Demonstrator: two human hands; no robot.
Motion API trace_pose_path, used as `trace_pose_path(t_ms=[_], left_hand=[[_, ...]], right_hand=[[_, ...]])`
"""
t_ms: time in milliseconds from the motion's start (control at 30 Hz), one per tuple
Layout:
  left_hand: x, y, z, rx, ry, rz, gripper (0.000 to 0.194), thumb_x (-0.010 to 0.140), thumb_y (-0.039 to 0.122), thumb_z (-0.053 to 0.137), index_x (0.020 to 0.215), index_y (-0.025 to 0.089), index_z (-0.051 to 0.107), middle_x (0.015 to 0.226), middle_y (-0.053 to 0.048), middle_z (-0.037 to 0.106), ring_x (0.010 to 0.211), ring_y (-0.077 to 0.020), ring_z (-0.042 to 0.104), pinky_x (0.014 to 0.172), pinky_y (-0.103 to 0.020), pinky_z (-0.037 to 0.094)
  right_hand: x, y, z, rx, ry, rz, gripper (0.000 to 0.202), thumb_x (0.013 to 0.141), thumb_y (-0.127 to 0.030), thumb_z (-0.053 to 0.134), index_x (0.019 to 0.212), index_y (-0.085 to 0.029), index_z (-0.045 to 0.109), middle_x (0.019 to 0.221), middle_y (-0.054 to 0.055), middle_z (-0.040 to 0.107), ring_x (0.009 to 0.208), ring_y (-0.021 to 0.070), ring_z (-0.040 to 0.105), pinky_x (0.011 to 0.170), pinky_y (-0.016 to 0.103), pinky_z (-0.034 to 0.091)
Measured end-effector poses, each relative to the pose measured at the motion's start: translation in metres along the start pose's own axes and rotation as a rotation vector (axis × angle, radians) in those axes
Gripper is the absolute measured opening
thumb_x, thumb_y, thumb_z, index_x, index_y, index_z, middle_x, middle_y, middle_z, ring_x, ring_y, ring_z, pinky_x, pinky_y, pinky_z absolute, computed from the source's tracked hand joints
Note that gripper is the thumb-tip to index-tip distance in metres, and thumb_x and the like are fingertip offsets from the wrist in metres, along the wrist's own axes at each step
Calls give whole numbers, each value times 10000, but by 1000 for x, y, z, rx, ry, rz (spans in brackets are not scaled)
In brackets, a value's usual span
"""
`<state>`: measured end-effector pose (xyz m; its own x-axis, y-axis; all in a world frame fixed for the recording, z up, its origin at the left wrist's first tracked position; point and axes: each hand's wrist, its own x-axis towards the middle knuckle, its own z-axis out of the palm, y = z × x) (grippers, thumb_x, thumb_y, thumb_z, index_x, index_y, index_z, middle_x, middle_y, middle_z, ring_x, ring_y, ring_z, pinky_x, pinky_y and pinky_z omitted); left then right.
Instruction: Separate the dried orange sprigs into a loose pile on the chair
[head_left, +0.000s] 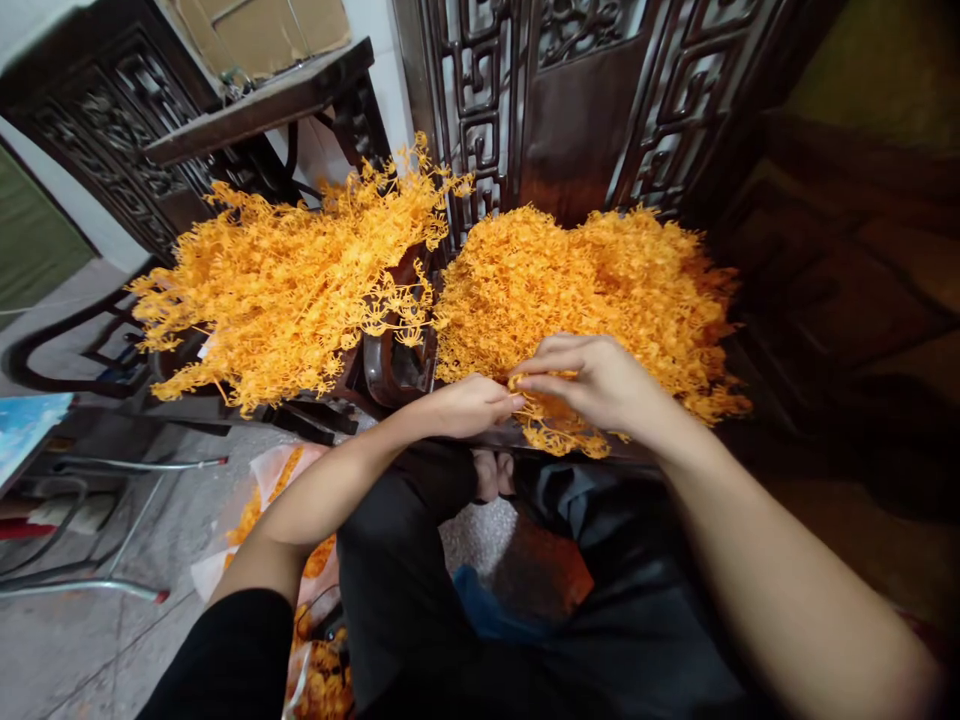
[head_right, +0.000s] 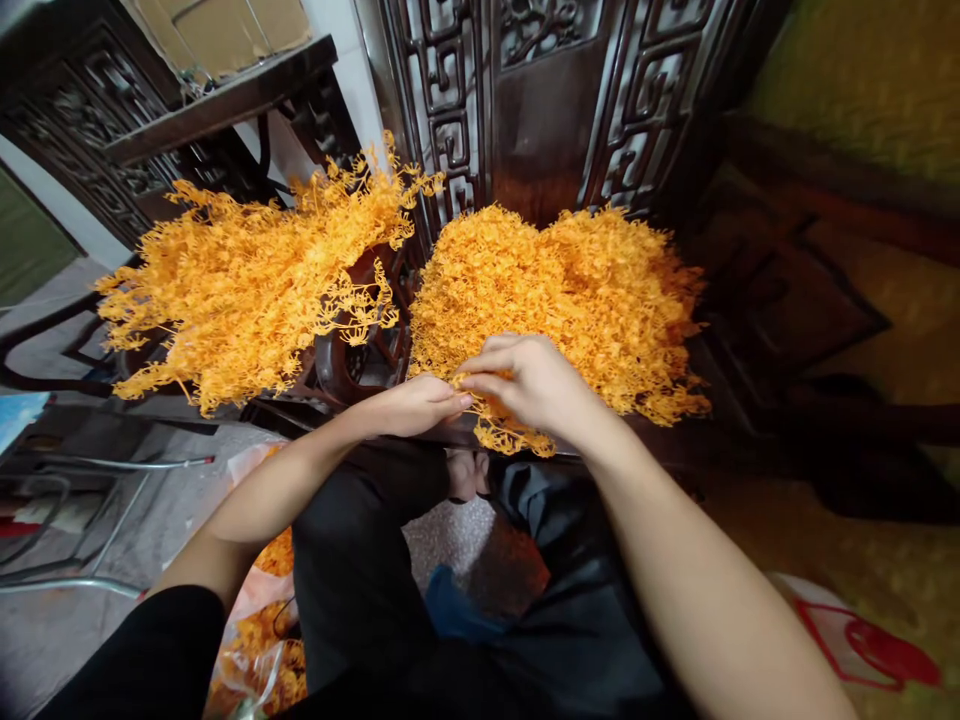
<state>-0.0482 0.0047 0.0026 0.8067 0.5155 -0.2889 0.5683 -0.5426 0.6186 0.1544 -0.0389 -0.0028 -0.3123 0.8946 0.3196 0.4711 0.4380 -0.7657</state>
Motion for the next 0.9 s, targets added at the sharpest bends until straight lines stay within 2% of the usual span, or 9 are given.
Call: trace_pose_path(t_ms=[100,233,300,433,533,600,667,767,900], left_hand=[[-8,-1,-4,-55,30,64,490,991,510,347,644,180,448,616,22,438,606,-114,403,622,-273,296],[-20,-4,1,-111,-96,118,511,985,515,375,605,178,435,577,30,400,572,-104,372,592,-264,285],[-19,-5,4,-132,-84,82,511,979,514,385,601,177,451,565,30,410,564,-103,378,585,-260,285],[-4,-6,6,-296,151,-49,527,965,592,383,653,180,483,556,39,439,550,-100,401,586,-246,311],[11,-3,4,-462,285,-120,536,949,650,385,687,190,474,532,60,393,502,-91,361,543,-238,292],[18,0,3,-506,327,-140,533,943,658,394,689,194,459,530,66,376,484,-87,333,521,-238,265],[21,3,2,-501,341,-134,532,944,651,396,676,195,445,533,64,379,483,-85,325,521,-242,254],[24,8,1,-431,332,-131,534,950,631,393,651,192,445,537,55,392,504,-92,333,541,-254,263],[26,15,2,-217,323,-109,530,966,585,378,621,188,438,566,39,406,574,-112,372,598,-273,279]], right_hand=[[0,14,-15,158,180,247,179,763,-412,822,817,-243,805,852,58,752,801,234,691,777,404,553],[-6,54,-51,391,812,441,206,698,-397,876,777,-255,750,809,57,718,692,210,658,702,425,566],[-9,75,-61,512,945,476,199,710,-372,867,786,-257,723,790,56,680,633,188,637,606,396,548],[-2,95,-50,536,801,525,249,678,-275,853,875,-186,729,791,67,683,613,185,659,538,357,554],[10,90,-41,371,706,396,428,715,-302,831,1113,-182,729,1020,106,734,922,267,727,826,455,619],[15,81,-43,187,652,294,558,749,-364,820,1266,-211,680,1276,122,685,1226,320,634,1030,515,537],[13,67,-47,72,630,216,565,856,-470,717,1359,-232,623,1410,114,615,1347,318,546,1087,523,489],[3,39,-49,9,600,141,541,989,-550,486,1433,-250,559,1299,108,676,1187,282,646,990,481,540],[-3,7,-40,-200,453,61,549,911,-536,629,1388,-264,615,1132,96,708,1020,288,667,940,456,519]])
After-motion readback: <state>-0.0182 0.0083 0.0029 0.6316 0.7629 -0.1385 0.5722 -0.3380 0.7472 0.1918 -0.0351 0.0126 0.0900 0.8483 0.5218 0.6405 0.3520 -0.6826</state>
